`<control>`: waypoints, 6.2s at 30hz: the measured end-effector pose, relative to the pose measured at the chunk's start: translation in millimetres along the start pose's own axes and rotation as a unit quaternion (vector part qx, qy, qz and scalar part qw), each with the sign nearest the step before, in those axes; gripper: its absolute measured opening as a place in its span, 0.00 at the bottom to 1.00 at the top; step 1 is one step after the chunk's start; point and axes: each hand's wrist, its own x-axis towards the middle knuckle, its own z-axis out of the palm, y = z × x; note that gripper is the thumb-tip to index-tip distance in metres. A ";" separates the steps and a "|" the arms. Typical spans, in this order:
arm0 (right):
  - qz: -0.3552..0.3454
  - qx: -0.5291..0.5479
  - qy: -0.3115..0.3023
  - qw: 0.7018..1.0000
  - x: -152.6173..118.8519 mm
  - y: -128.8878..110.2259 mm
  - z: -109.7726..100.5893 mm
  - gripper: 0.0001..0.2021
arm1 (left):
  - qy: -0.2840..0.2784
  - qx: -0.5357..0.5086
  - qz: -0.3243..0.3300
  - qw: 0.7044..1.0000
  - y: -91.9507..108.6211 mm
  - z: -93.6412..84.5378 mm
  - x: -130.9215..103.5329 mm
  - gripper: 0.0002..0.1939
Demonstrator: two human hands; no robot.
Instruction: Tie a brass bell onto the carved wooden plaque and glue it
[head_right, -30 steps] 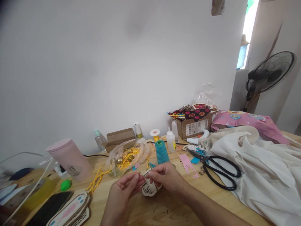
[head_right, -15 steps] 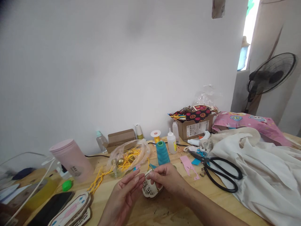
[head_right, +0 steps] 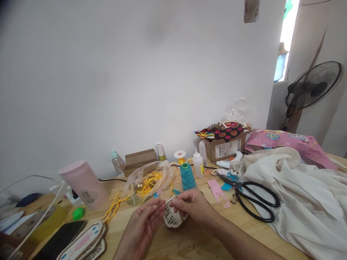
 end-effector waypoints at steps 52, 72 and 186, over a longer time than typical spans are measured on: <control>0.006 -0.021 0.008 1.000 -1.7 1.0 -0.1 0.18 | -0.037 0.011 0.052 0.998 4.5 -1.3 -2.2 0.13; 0.005 -0.007 0.005 1.000 -1.0 -1.7 1.3 0.17 | 0.001 0.109 0.047 0.993 6.3 -4.5 1.8 0.28; -0.011 -0.027 -0.050 0.998 -0.6 4.3 6.0 0.20 | 0.105 0.865 0.251 0.423 95.4 -40.0 62.8 0.10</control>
